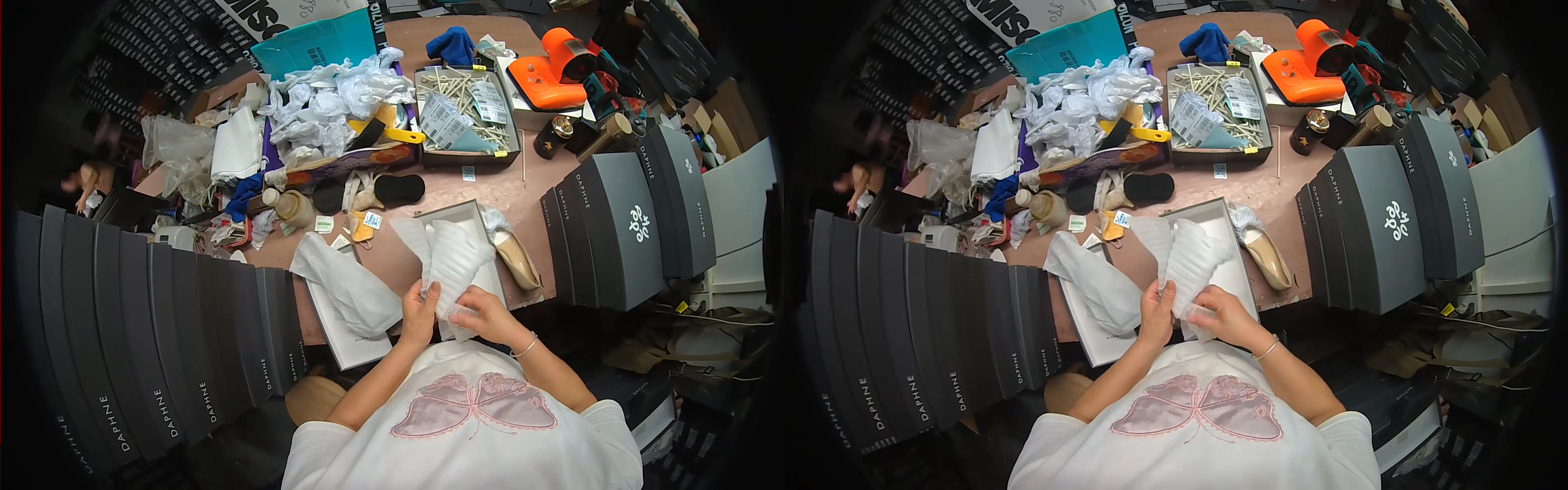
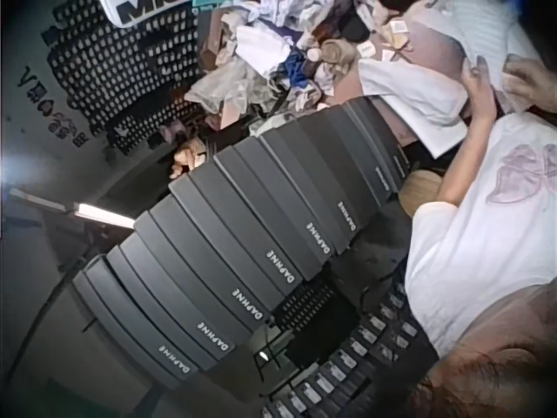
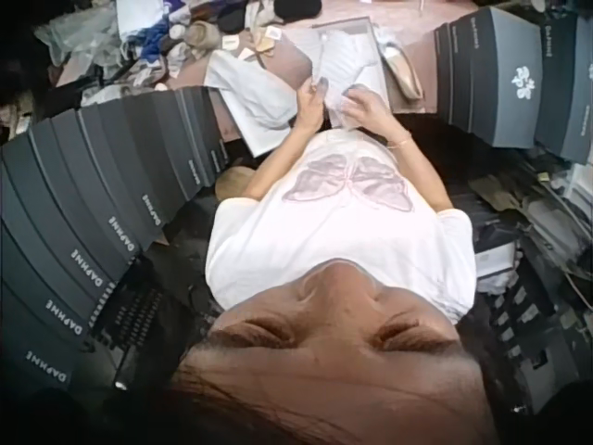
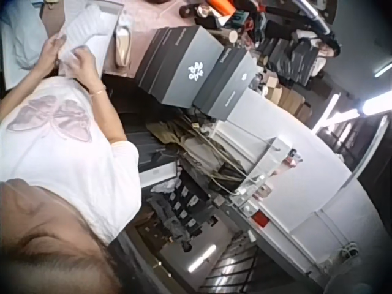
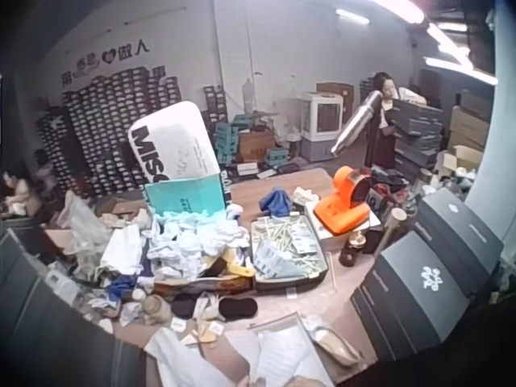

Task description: Packing pairs of shoes into boxes with tissue paper and silica gel/instruction cards.

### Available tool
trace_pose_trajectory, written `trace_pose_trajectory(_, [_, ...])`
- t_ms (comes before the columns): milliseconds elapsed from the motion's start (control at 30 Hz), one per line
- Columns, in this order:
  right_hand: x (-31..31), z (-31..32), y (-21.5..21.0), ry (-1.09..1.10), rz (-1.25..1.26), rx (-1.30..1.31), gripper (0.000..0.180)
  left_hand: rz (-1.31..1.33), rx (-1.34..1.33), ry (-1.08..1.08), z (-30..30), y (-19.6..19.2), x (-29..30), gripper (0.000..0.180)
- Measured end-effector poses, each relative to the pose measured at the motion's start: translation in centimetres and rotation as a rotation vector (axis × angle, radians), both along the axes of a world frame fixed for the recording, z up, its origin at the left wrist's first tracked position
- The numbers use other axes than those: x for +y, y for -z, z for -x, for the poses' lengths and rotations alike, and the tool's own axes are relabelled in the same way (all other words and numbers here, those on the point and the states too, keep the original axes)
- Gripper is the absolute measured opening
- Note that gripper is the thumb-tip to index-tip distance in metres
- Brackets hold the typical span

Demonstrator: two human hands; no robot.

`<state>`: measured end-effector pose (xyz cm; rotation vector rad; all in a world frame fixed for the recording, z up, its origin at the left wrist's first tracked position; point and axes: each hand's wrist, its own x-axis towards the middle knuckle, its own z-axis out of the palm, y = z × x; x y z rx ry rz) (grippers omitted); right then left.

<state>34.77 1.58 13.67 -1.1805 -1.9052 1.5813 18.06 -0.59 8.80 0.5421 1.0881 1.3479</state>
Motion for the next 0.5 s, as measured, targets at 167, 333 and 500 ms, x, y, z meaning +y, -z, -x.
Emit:
trace_pose_trajectory(167, [4.9,-8.7,-1.3,0.543,0.296,-0.042,0.022,0.181,-0.043,0.001,3.6,0.4,-1.7,0.029])
trace_pose_trajectory(333, [2.4,-4.4,-3.5,0.139,0.497,0.32,0.033,0.151,-0.076,0.019,1.7,0.6,-1.2,0.029])
trace_pose_trajectory(500, [0.8,-1.2,-1.6,0.104,0.134,0.014,0.019,0.11,-0.006,0.057,1.4,0.0,0.0,0.033])
